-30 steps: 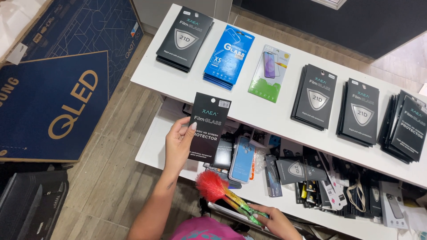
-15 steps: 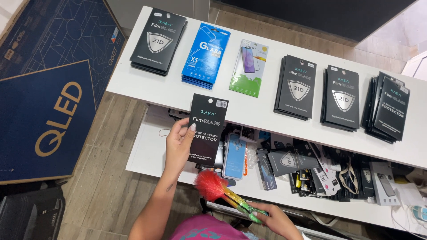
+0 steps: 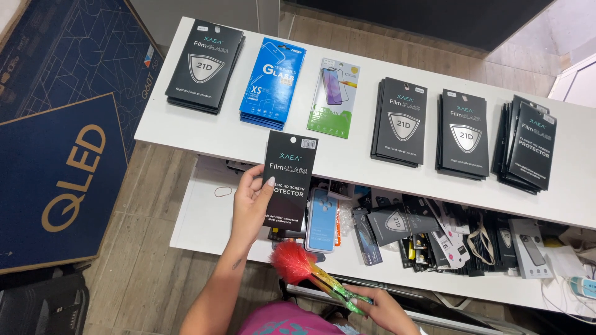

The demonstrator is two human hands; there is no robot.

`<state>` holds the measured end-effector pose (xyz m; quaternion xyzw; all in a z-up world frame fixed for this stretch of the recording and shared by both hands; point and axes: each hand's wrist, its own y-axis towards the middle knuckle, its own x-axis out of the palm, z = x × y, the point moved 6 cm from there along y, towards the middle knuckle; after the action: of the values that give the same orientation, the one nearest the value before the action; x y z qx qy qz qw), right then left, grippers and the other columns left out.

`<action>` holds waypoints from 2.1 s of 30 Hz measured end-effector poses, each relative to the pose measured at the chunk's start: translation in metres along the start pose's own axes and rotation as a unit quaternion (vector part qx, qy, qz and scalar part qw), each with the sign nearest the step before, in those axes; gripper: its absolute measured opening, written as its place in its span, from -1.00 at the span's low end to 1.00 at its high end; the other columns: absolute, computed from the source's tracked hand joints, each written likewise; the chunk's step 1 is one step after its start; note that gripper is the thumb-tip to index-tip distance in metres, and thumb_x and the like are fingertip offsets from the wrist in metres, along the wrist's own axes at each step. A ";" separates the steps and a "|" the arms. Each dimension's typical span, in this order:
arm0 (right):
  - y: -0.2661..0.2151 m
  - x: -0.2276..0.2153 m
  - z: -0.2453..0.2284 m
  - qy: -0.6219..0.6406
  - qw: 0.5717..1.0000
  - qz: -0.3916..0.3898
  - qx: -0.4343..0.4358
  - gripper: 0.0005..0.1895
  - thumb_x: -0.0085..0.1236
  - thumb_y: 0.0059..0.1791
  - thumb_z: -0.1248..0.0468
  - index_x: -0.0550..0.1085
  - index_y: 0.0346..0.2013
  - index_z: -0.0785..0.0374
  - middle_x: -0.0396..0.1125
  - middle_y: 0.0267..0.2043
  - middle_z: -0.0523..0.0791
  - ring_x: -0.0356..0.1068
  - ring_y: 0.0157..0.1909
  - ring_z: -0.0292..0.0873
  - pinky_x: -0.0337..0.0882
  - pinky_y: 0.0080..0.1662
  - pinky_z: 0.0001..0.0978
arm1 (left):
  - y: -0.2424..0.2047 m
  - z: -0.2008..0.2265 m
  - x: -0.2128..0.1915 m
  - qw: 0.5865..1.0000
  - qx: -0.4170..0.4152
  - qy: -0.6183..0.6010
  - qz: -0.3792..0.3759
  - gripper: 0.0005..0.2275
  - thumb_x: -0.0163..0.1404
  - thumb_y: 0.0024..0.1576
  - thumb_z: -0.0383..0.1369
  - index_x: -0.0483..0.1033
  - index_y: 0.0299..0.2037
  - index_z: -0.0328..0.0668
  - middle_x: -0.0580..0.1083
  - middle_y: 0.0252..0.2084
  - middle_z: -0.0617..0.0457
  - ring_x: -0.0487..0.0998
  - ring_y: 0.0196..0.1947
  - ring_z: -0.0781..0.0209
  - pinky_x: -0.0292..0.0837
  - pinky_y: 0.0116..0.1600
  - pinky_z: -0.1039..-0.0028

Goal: Dusting individual screen protector packages with a feather duster and moving them between shelves on a service desk.

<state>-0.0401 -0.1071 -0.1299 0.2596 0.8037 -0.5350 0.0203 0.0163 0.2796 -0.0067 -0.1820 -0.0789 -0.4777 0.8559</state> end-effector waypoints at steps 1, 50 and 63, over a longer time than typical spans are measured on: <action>0.002 0.000 0.002 0.000 1.000 0.002 -0.007 -0.47 0.10 0.08 0.19 0.52 0.32 -0.42 0.51 0.31 -0.48 0.42 0.32 -0.51 0.17 0.31 -0.71 | 0.000 -0.001 0.000 1.000 0.003 0.000 0.001 -0.63 0.05 0.24 -0.33 0.36 0.24 -0.18 0.64 0.04 -0.12 0.64 -0.10 0.24 0.57 -0.02 0.46; -0.016 0.007 0.008 0.029 0.999 -0.011 0.038 -0.48 0.13 0.10 0.17 0.49 0.35 -0.38 0.46 0.37 -0.45 0.47 0.03 -0.47 0.38 0.01 -0.68 | 0.243 0.103 0.023 0.865 0.200 0.450 0.099 -0.76 0.06 0.21 -0.31 0.53 0.06 -0.11 0.45 -0.25 0.14 0.49 -0.11 0.12 0.39 0.04 0.27; -0.026 0.005 0.004 -0.024 0.997 -0.013 0.077 -0.48 0.08 0.13 0.10 0.46 0.36 -0.54 0.54 0.15 -0.49 0.34 -0.38 -0.44 0.32 -0.12 -0.66 | 0.215 0.109 0.032 0.817 0.241 0.508 0.128 -0.65 0.08 0.26 -0.17 0.48 0.12 -0.25 0.45 0.03 -0.10 0.41 0.11 -0.14 0.39 0.10 0.11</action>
<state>-0.0563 -0.1163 -0.1111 0.2370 0.7629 -0.6013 0.0126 0.2195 0.3996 0.0532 0.2899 0.2787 -0.3539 0.8444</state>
